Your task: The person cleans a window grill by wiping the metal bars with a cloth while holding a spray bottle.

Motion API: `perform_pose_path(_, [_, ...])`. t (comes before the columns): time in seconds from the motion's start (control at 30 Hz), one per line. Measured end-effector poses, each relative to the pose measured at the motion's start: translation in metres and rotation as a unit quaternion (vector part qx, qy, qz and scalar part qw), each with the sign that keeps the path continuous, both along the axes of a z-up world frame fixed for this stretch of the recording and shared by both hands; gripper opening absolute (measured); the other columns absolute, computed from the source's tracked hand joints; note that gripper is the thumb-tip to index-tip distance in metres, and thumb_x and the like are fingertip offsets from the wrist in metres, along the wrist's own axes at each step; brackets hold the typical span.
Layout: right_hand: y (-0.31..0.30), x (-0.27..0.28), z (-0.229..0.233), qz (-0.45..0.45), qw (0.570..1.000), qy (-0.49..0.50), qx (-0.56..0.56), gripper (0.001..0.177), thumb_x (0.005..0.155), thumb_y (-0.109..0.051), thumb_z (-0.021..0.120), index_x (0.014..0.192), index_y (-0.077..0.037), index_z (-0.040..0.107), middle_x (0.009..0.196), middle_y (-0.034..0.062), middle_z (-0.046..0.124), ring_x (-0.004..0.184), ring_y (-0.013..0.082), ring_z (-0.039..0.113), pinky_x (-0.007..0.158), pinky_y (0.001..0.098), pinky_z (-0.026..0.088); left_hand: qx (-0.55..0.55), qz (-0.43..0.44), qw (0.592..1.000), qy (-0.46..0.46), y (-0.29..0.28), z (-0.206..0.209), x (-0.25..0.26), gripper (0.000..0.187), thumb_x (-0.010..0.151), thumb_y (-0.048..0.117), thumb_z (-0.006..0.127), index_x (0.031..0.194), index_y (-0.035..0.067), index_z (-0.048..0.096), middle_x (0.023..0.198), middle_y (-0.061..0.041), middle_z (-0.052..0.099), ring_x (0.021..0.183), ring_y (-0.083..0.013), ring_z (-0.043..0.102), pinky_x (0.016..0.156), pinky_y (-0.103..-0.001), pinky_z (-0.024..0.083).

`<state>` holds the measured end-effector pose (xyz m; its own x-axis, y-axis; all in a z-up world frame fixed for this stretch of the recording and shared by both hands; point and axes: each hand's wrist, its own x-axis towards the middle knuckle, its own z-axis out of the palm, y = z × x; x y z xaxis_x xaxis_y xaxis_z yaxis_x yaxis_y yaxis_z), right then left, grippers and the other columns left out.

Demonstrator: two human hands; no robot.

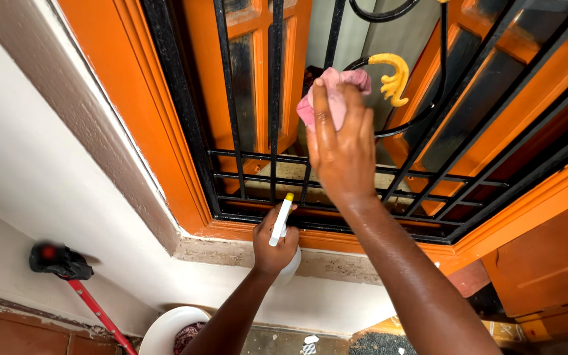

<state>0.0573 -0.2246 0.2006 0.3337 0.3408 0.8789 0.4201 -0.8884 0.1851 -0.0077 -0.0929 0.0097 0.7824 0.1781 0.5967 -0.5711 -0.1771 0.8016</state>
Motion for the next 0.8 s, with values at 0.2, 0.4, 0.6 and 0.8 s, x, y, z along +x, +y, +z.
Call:
perform_pose_path(0.2, [0.014,-0.012,-0.030,-0.071,0.996,-0.001,-0.063,0.064,0.097,-0.010,0.073,0.154,0.002,0.047,0.135,0.0275,0.048,0.104,0.0313,0.055,0.091,0.0422,0.055,0.001,0.005,1.000,-0.002,0.000,0.000,0.000,0.046,0.082,-0.005,0.061,0.127,0.000,0.065,0.068,-0.001,0.062,0.050,-0.0032,0.047,0.047,-0.022,0.040])
perform_pose_path(0.4, [0.008,-0.027,-0.048,-0.015,0.998,0.022,-0.058,0.059,0.096,-0.011,0.071,0.150,0.002,0.051,0.131,0.0242,0.050,0.102,0.0327,0.054,0.088,0.0404,0.051,0.003,0.017,1.000,-0.004,-0.001,0.005,-0.001,0.045,0.081,-0.003,0.063,0.126,0.000,0.065,0.067,-0.003,0.062,0.050,-0.0045,0.048,0.048,-0.023,0.041])
perform_pose_path(0.6, [0.001,-0.042,-0.069,-0.025,0.992,0.068,-0.099,0.068,0.085,-0.010,0.068,0.150,-0.001,0.049,0.128,0.0214,0.052,0.099,0.0314,0.055,0.093,0.0439,0.053,0.011,0.031,0.999,0.001,-0.001,0.009,-0.001,0.041,0.081,-0.003,0.063,0.121,0.000,0.068,0.066,-0.005,0.061,0.051,-0.0072,0.049,0.049,-0.025,0.043])
perform_pose_path(0.8, [-0.011,-0.055,-0.056,0.060,0.972,0.218,-0.068,0.068,0.093,-0.020,0.072,0.153,-0.002,0.047,0.115,0.0223,0.054,0.098,0.0317,0.057,0.083,0.0461,0.052,-0.059,0.016,0.997,0.037,0.017,0.007,0.003,0.036,0.084,-0.005,0.061,0.118,0.000,0.070,0.063,-0.004,0.060,0.048,-0.0055,0.047,0.044,-0.025,0.037])
